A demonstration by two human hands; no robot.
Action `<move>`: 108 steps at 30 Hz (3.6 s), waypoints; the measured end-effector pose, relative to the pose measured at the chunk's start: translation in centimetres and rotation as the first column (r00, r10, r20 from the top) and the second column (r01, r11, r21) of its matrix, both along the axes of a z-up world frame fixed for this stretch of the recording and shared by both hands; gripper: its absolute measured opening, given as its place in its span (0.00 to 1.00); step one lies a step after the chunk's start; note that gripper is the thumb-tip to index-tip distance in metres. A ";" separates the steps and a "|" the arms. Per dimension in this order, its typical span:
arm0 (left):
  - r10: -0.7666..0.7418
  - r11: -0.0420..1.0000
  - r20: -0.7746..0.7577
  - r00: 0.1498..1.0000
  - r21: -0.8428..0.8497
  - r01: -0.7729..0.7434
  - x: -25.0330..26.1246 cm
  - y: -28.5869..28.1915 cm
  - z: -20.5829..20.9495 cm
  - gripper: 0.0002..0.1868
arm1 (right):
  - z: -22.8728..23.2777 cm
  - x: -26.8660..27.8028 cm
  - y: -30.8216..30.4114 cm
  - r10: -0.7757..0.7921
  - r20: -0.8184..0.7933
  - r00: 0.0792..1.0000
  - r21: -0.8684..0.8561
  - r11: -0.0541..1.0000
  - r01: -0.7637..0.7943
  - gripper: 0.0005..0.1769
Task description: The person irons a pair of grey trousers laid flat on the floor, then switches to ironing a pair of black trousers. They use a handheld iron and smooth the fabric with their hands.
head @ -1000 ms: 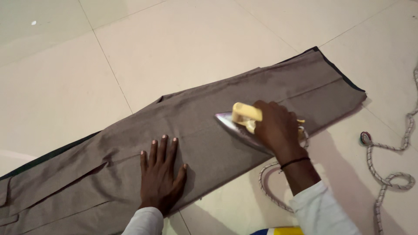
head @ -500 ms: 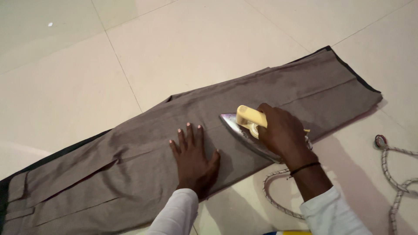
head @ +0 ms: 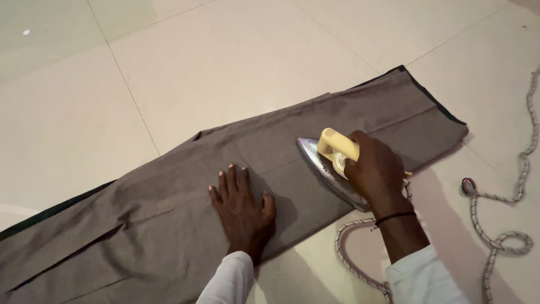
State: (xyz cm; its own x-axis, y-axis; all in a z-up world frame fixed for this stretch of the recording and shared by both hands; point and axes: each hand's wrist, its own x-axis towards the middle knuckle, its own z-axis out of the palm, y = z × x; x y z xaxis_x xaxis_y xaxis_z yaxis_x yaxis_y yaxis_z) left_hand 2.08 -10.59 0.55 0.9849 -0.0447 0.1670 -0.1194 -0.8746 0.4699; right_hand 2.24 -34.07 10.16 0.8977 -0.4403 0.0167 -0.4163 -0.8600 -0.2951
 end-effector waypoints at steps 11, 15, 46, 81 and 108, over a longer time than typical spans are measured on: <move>-0.265 0.964 0.046 0.963 0.014 0.264 -0.4 -0.7 0.0 0.42 | 1.0 -0.1 1.5 0.026 -0.139 0.990 0.048 0.999 -0.020 0.23; -0.306 0.952 0.041 0.951 0.012 0.306 -0.8 -1.5 -0.3 0.44 | 0.9 -0.2 2.2 0.047 -0.126 0.991 0.032 0.999 -0.043 0.22; -0.611 0.784 -0.152 0.777 0.017 0.620 -2.4 -8.3 1.9 0.46 | -0.2 2.2 -4.5 -0.122 0.004 0.993 0.053 0.991 0.122 0.20; -0.658 0.752 0.137 0.741 0.070 0.655 1.2 -11.5 -0.5 0.34 | -1.7 6.0 -14.2 -0.061 -0.008 0.998 0.014 0.998 0.061 0.30; -0.597 0.802 0.140 0.790 0.078 0.593 0.4 -12.0 -1.3 0.34 | -1.3 3.9 -17.9 -0.231 -0.015 0.973 -0.021 0.973 0.230 0.27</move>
State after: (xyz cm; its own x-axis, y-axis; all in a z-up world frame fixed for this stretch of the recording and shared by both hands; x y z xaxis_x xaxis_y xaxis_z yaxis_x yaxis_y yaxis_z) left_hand 2.49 -22.63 -0.76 0.7247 -0.6207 0.2992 -0.6872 -0.6197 0.3790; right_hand 6.11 -51.94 8.88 0.7723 -0.6351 0.0127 -0.6088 -0.7458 -0.2704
